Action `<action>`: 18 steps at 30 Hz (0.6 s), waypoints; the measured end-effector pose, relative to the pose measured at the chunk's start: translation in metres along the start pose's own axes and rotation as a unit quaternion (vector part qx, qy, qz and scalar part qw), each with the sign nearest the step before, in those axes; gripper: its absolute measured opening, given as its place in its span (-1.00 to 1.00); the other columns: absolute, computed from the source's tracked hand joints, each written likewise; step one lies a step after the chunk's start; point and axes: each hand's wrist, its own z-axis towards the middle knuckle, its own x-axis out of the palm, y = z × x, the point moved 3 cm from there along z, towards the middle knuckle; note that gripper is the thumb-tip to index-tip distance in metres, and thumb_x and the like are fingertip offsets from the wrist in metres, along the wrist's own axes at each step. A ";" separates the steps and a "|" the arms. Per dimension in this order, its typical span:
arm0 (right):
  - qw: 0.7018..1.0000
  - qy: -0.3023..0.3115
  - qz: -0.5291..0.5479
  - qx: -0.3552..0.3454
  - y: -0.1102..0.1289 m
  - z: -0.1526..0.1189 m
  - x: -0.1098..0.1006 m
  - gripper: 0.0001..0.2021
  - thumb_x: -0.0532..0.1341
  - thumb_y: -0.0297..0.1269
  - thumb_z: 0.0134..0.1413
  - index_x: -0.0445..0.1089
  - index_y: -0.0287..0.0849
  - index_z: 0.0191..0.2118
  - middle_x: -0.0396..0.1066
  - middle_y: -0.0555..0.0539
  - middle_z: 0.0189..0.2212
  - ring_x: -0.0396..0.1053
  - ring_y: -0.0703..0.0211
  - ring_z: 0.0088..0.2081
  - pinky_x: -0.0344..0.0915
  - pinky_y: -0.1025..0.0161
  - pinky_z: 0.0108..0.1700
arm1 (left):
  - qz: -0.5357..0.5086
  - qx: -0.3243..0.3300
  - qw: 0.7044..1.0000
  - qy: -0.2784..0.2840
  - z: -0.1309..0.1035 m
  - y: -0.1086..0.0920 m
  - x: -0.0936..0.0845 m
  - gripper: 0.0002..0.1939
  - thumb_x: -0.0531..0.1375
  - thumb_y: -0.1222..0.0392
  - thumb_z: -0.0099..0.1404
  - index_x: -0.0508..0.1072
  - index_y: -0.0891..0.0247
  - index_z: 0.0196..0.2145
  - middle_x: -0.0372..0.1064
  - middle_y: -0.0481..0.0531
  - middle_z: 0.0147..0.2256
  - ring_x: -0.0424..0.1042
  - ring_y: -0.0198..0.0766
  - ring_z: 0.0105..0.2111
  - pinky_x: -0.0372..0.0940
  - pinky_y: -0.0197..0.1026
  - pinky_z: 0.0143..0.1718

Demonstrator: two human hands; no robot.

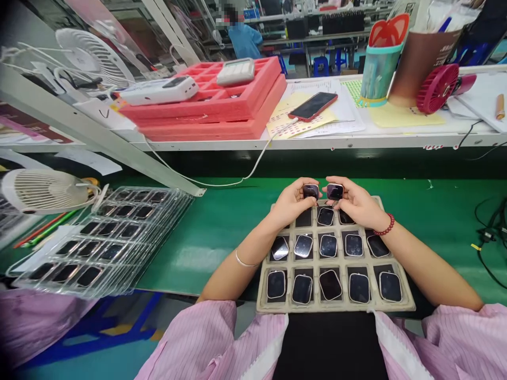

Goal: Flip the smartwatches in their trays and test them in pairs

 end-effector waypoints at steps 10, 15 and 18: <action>1.000 0.001 -0.017 0.001 0.002 0.000 0.000 -0.56 0.23 -0.32 0.14 0.30 -0.10 0.15 0.49 -0.17 0.02 0.55 0.10 -0.17 0.53 0.15 -0.16 | 0.016 0.000 1.000 0.004 -0.002 0.000 -0.001 -0.58 0.22 0.38 0.08 0.39 0.30 -0.05 0.47 0.07 -0.19 0.50 -0.23 -0.22 0.39 -0.21 -0.14; 1.000 -0.002 -0.013 -0.014 0.005 0.000 0.001 -0.57 0.26 -0.33 0.11 0.33 -0.08 0.13 0.50 -0.14 0.02 0.55 0.11 -0.16 0.52 0.13 -0.10 | 0.009 0.000 1.000 0.008 -0.002 -0.002 0.000 -0.63 0.23 0.32 0.13 0.39 0.29 -0.07 0.46 0.07 -0.20 0.50 -0.24 -0.24 0.39 -0.22 -0.17; 1.000 -0.011 -0.019 -0.009 0.005 -0.001 0.000 -0.66 0.24 -0.23 0.19 0.38 -0.11 0.07 0.53 -0.14 -0.04 0.55 0.14 -0.24 0.53 0.14 -0.17 | -0.002 0.004 1.000 0.014 -0.003 -0.006 -0.001 -0.73 0.23 0.18 0.23 0.42 0.30 -0.11 0.45 0.08 -0.21 0.48 -0.27 -0.30 0.39 -0.25 -0.27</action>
